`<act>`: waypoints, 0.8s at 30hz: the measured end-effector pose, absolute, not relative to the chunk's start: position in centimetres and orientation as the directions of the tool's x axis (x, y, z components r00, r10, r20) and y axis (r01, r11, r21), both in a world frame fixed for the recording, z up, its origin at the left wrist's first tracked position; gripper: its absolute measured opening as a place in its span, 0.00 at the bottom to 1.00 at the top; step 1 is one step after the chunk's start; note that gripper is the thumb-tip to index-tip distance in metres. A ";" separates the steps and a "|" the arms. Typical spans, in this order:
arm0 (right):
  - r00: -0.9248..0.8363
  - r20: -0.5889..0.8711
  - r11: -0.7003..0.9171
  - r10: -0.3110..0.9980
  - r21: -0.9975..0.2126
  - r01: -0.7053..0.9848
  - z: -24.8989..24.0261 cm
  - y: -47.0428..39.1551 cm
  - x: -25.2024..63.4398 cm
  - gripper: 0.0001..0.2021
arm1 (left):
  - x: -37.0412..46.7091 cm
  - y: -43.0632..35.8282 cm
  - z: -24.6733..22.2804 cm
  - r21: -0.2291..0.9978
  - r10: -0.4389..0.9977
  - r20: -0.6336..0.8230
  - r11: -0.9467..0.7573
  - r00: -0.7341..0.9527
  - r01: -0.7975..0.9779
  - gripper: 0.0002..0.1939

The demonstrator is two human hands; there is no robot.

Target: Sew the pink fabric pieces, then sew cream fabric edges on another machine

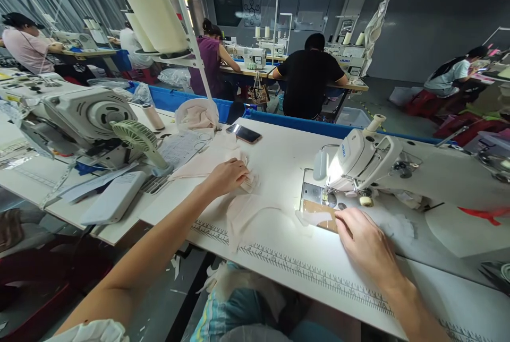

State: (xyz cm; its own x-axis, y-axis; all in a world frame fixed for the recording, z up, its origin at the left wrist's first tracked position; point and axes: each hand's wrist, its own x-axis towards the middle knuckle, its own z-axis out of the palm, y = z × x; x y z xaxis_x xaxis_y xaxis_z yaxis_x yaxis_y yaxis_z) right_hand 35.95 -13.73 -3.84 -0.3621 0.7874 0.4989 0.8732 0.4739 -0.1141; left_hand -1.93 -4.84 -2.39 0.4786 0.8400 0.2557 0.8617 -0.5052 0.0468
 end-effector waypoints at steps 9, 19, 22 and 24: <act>-0.363 0.662 0.601 0.656 -0.167 0.781 -5.0 -13.9 36.7 0.13 | -2.7 -4.8 0.2 0.589 0.898 0.427 -0.188 -0.105 0.786 0.12; -0.535 0.528 0.703 0.660 -0.181 0.688 -4.1 -14.4 36.5 0.20 | 5.6 -10.1 -1.2 0.639 0.843 0.098 -0.460 0.528 0.616 0.13; -0.545 0.478 0.672 0.689 -0.138 0.728 -4.1 -14.8 36.1 0.20 | 6.7 -8.1 -2.4 0.570 0.829 0.063 -0.486 0.555 0.662 0.12; -0.540 0.433 0.637 0.721 -0.110 0.763 -4.0 -15.0 35.5 0.19 | 6.5 -6.2 -2.1 0.478 0.866 0.120 -0.478 0.485 0.737 0.12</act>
